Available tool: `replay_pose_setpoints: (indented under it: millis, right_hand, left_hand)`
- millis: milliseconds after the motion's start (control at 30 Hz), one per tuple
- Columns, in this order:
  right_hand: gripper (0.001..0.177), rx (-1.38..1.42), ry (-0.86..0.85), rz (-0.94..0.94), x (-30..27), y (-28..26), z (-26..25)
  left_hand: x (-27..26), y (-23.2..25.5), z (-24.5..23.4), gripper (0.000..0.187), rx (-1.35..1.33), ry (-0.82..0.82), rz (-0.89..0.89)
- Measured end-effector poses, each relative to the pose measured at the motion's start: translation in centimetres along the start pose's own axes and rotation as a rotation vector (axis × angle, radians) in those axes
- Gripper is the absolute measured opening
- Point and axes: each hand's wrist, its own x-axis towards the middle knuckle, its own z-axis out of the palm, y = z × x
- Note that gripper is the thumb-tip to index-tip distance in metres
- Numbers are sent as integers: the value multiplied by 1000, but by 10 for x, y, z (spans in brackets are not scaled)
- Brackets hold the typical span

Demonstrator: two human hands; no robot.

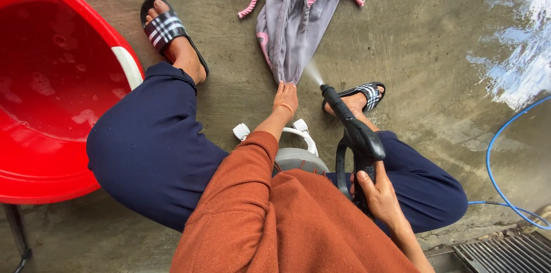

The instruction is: Pressure washing a grey hoodie laid out on a concrete floor using a high-pressure water spray nozzle.

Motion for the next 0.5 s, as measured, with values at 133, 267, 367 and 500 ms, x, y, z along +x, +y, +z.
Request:
replay_pose_setpoints:
  millis: [133,267,367,500]
  right_hand:
    - [58,-17,1,-55,-3,-3,-2]
    - [39,-89,-36,70,0,0,-4]
    - [34,-163,-75,128,-1,-2,-4]
    - [36,-209,-114,154,-4,-9,-4]
  left_hand:
    - [-14,17,6,53,83,-68,-2]
    - [-21,21,18,56,48,-153,-35]
    - [-27,13,4,56,47,-215,4]
    - [-29,1,-6,49,-27,-259,34]
